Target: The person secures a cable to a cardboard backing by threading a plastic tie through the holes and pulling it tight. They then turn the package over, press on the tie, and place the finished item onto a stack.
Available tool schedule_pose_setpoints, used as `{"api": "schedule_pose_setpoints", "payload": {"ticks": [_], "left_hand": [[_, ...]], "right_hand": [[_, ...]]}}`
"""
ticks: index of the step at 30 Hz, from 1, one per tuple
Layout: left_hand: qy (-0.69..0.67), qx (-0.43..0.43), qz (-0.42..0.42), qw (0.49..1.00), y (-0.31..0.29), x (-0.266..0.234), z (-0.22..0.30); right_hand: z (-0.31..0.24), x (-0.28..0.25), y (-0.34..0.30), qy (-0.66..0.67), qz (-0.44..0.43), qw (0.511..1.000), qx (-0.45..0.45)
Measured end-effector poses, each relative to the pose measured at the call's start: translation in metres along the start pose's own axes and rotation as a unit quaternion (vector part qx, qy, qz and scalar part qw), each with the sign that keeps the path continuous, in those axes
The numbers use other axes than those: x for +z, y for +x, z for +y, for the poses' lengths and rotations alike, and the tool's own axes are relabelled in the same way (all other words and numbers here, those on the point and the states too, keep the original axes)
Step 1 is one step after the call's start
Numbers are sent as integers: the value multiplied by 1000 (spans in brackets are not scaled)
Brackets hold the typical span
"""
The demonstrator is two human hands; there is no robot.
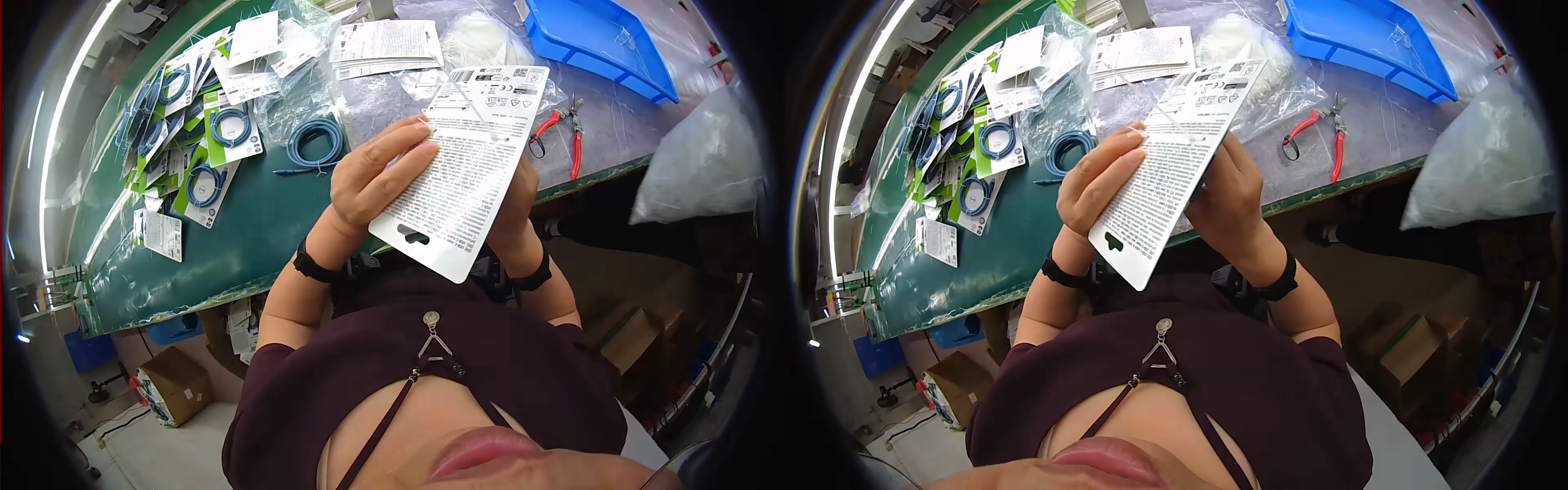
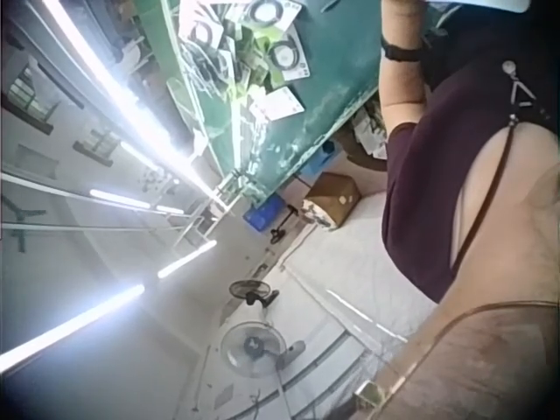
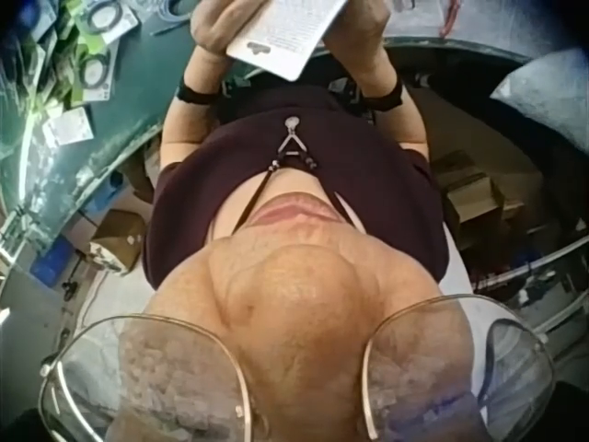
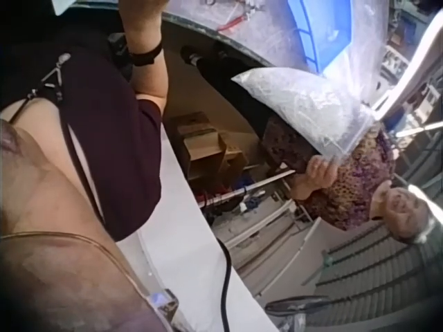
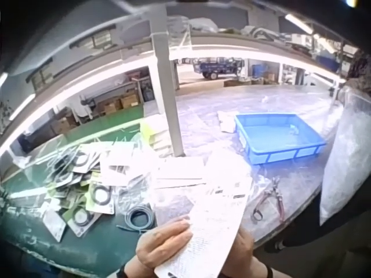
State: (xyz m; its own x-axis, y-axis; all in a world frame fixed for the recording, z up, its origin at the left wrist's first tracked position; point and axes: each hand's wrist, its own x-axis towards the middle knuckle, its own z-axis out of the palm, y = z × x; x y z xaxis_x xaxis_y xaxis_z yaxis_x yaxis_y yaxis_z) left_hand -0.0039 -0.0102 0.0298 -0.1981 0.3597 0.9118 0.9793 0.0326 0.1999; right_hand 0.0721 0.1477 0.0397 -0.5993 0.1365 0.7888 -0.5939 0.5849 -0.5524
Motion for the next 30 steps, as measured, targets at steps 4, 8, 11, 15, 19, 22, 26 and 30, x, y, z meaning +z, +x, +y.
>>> {"api": "schedule_pose_setpoints", "payload": {"ticks": [4,8,11,15,19,22,26,30], "left_hand": [[-37,-91,-9,995,-10,0,2],[-331,-380,108,857,-14,0,9],[-487,-488,162,706,-16,-3,13],[-567,-510,148,630,-18,1,12],[-581,-531,140,600,-22,5,15],[-579,-546,158,585,-25,9,18],[-599,-538,151,574,-29,12,16],[-578,-527,146,605,-18,8,17]], "right_hand": [[7,4,1,-64,-11,998,-24],[15,-11,-3,51,-35,984,165],[43,-25,-2,255,117,922,266],[36,3,-2,272,81,929,236],[33,8,-1,126,-45,980,146],[38,4,-6,96,-75,984,130],[53,18,-21,14,-66,994,90],[65,24,-29,32,-45,994,89]]}}
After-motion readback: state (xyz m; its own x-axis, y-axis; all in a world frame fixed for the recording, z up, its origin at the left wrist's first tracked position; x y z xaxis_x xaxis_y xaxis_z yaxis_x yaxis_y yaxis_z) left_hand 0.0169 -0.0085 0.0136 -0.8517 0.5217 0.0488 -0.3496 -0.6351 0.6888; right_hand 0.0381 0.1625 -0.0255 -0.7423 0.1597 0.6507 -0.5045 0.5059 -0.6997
